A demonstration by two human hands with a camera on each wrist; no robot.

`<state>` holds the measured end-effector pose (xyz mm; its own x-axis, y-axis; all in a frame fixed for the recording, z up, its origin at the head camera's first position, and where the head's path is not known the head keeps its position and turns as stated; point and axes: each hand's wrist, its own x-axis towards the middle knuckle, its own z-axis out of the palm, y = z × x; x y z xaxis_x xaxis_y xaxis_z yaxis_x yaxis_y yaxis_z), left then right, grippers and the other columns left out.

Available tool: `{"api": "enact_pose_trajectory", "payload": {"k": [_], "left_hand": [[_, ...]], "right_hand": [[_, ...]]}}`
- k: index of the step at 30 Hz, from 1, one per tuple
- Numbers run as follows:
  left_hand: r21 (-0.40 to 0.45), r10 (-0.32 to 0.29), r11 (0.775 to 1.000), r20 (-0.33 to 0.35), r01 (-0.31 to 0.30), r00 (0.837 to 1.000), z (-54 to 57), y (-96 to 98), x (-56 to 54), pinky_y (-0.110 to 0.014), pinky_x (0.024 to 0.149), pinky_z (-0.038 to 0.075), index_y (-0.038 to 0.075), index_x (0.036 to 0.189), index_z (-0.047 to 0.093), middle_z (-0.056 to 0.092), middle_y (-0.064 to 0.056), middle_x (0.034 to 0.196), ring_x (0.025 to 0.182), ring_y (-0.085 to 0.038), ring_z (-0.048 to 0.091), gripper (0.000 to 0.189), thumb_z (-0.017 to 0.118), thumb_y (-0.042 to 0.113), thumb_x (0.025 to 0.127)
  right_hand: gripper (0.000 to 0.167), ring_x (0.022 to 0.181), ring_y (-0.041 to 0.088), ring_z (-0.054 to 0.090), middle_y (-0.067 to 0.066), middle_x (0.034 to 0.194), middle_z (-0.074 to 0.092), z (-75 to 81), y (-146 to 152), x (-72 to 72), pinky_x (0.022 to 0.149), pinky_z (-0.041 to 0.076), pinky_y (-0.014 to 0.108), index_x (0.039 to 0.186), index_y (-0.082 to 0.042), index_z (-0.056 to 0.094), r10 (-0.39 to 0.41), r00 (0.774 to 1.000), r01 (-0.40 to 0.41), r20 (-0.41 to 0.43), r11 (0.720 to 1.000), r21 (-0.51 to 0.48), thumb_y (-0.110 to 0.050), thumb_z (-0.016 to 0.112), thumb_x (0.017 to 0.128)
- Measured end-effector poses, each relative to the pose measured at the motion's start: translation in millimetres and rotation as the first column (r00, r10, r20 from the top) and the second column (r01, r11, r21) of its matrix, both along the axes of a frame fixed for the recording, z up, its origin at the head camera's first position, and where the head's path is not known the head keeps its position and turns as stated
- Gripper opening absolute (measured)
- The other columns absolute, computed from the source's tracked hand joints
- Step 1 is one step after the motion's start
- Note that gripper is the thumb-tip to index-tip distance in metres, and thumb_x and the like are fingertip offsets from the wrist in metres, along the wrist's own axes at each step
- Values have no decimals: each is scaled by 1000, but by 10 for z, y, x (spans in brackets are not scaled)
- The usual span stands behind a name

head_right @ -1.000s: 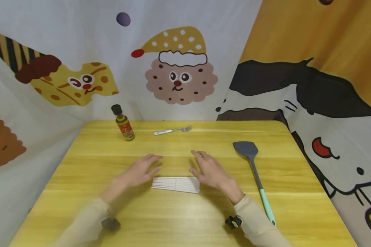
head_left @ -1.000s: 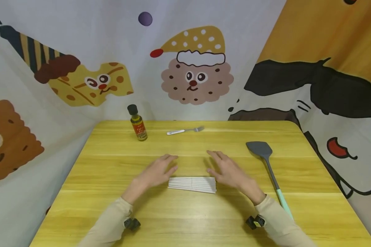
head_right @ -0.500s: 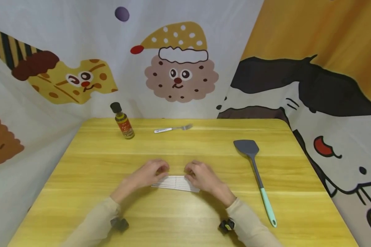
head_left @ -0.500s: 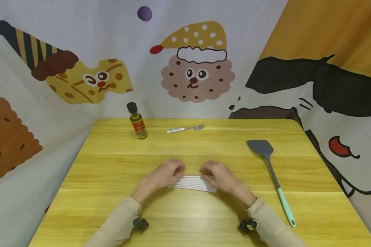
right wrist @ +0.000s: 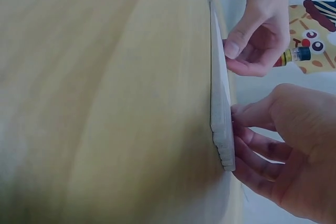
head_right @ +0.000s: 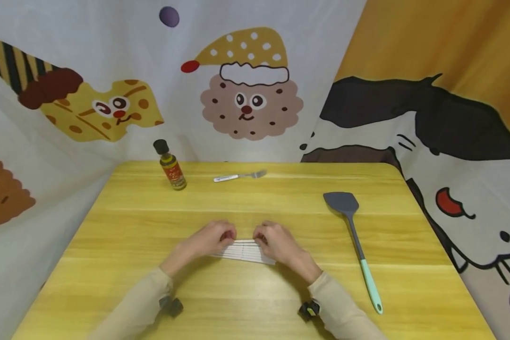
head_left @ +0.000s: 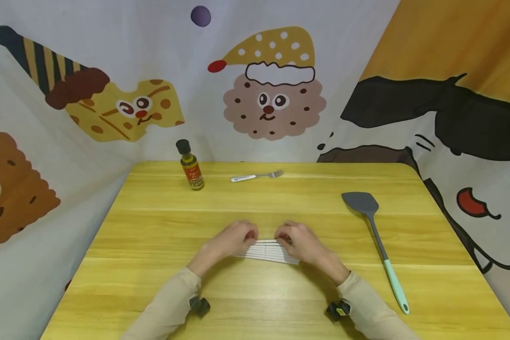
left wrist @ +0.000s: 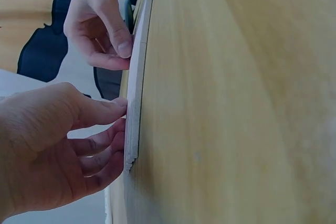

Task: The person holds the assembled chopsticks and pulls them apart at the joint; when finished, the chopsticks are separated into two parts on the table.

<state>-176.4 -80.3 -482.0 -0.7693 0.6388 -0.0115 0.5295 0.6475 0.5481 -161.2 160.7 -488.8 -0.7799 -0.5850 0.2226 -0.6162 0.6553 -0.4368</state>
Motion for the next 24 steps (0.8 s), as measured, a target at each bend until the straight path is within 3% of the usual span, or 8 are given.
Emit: {"api": "enact_pose_trajectory", "payload": {"k": [12,20,24], "left_hand": [[-28,32,999,1,-32,999,-11,50,-6,-22,66,47,12,92,65,57,2,86,77,-11,51,6,66,8,96],[5,-5,1000,-47,5,999,-6,80,-22,-21,67,48,8,98,70,60,2,87,77,-9,53,6,67,12,97],[16,-13,1000,-110,15,994,2,104,-26,-21,66,48,8,94,69,60,1,87,76,-9,53,3,67,9,97]], "right_hand": [[11,82,13,66,2,91,68,33,4,-37,71,58,25,94,-9,74,11,1000,-11,5,999,39,0,75,87],[13,87,19,64,4,92,66,31,34,-72,74,59,31,94,-6,74,52,991,-45,-125,997,63,4,74,86],[10,85,19,62,5,91,65,64,44,-104,72,58,28,92,-4,73,96,976,-85,-196,994,64,4,75,86]]}}
